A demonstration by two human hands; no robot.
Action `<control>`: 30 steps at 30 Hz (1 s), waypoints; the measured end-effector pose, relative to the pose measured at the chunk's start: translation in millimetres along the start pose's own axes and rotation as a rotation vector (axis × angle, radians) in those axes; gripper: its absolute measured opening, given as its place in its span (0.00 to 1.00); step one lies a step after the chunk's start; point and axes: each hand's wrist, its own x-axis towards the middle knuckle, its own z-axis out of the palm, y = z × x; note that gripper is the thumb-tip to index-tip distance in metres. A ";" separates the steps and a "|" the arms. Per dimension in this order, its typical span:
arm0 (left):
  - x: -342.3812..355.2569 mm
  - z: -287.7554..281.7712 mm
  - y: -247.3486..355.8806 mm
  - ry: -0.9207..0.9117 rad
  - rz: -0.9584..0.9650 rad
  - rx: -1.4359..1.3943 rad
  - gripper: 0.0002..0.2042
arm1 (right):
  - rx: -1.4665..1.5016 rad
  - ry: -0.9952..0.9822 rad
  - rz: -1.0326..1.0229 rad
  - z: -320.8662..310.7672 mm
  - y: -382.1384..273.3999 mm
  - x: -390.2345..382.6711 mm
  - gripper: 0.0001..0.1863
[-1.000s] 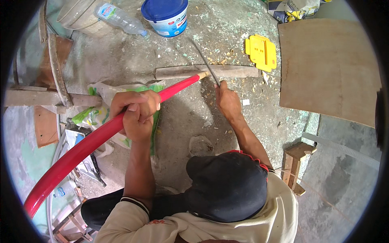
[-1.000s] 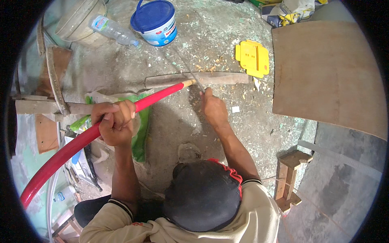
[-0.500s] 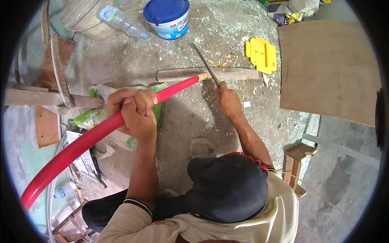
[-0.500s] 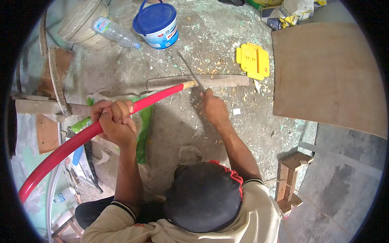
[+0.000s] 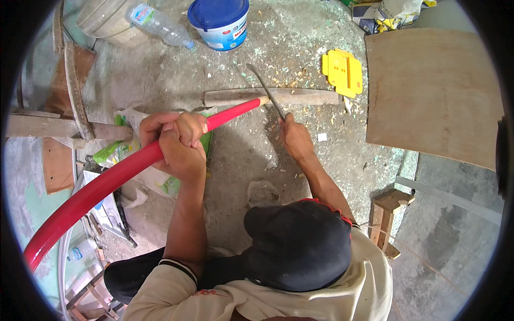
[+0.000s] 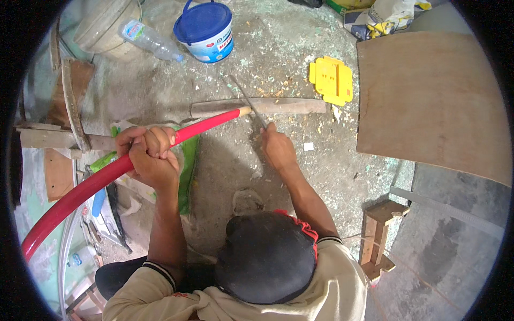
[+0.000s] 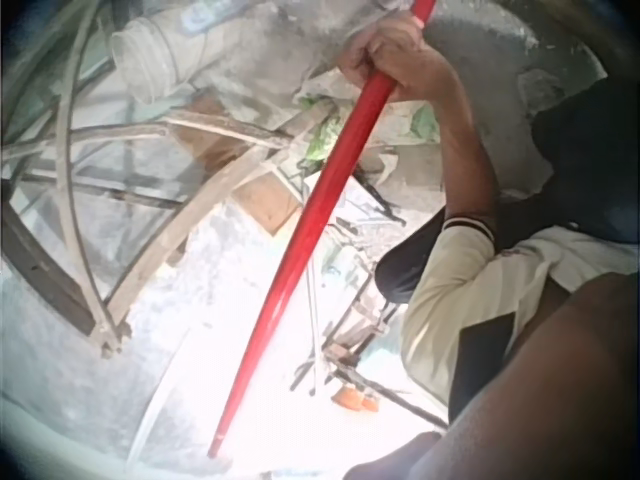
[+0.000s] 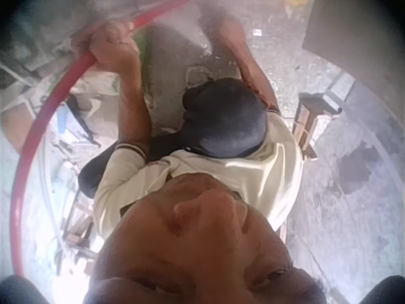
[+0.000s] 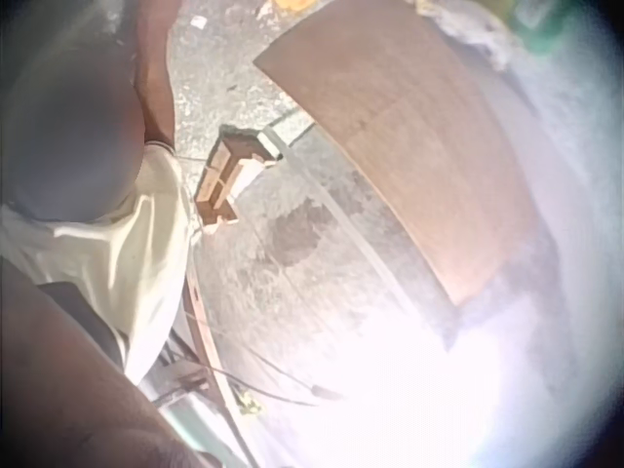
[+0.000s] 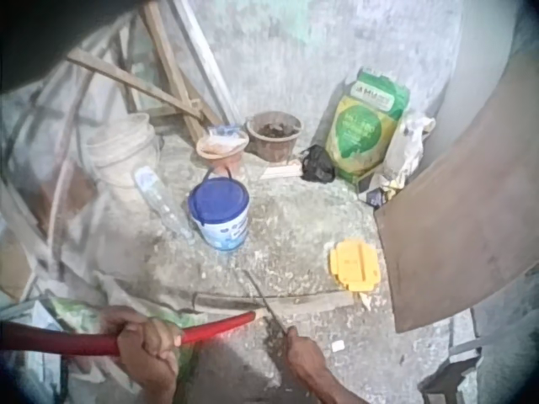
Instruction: The person is sharpening a pink tool handle using a metal file. They hold the handle with one hand and use the file with the other to smooth the surface. The task is performed in a cluttered workshop environment.
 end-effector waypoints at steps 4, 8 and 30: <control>-4.9 -6.6 2.8 -0.023 -0.009 0.001 0.09 | 0.044 -0.009 0.023 -2.9 -7.1 -10.1 0.18; -2.6 1.0 -0.1 -0.042 -0.004 0.001 0.08 | 0.056 0.065 0.029 15.6 19.1 0.9 0.18; 0.1 -9.5 0.4 -0.042 -0.007 -0.018 0.10 | 0.030 0.022 0.042 -11.2 -4.4 3.9 0.17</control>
